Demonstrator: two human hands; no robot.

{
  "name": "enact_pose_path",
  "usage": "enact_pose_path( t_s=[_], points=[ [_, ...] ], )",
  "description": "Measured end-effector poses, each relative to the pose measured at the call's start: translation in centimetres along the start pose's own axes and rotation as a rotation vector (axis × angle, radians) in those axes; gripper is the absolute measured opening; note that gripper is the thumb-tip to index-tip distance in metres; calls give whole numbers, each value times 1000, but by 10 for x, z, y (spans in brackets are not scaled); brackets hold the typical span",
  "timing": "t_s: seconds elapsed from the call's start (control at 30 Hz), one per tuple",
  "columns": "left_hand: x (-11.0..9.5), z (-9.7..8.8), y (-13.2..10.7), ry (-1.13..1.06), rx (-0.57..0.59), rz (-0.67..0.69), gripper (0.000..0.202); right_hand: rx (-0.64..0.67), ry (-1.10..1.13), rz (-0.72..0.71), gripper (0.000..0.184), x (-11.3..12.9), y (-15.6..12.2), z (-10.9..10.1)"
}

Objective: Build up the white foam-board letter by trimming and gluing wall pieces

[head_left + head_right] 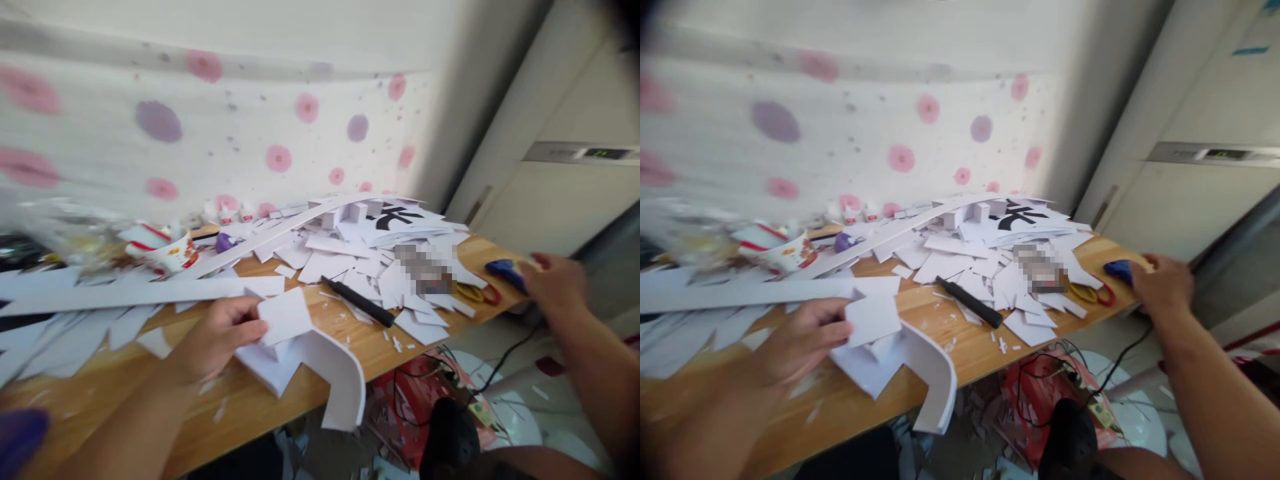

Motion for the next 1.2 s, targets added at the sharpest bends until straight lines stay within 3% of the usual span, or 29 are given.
enact_pose_path(
  t_s=[0.1,0.13,0.23,0.3,0.37,0.43,0.53,0.67,0.8,0.93,1.07,1.2],
  points=[
    [-7,9,-2,99,71,62,25,-14,102,111,39,75,-21,-28],
    [-9,12,-2,133,94,83,26,87,207,90,37,110,-33,-32],
    [-14,20,-4,202,115,127,27,391,655,-333,28,242,-85,-54],
    [-16,23,-7,243,110,127,27,567,878,-583,50,311,-125,-68],
    [-19,26,-10,281,112,126,26,695,880,-754,54,355,-156,-71],
    [-21,28,-15,289,125,139,25,730,831,-862,51,382,-174,-69],
    [-24,29,-20,246,147,148,21,731,797,-921,42,397,-184,-63],
    [-29,22,-21,161,138,226,16,825,887,-863,41,390,-184,-50],
    [-32,2,-11,151,-10,310,20,896,1029,-763,35,375,-178,-33],
    [-28,-6,0,407,-149,409,13,997,1027,-822,22,373,-187,-17],
    [-22,7,4,702,-88,602,9,917,971,-960,19,378,-197,-11],
    [-16,16,6,758,18,669,13,852,894,-1077,20,381,-206,-6]
  ],
)
Point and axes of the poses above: each hand's wrist, its own y-axis towards the middle knuckle, its own z-axis out of the palm, x = y × z, the point moved 7 cm from there along y, towards the middle knuckle, and after that the axes turned 8 degrees about -x, right-handed, at the moved point
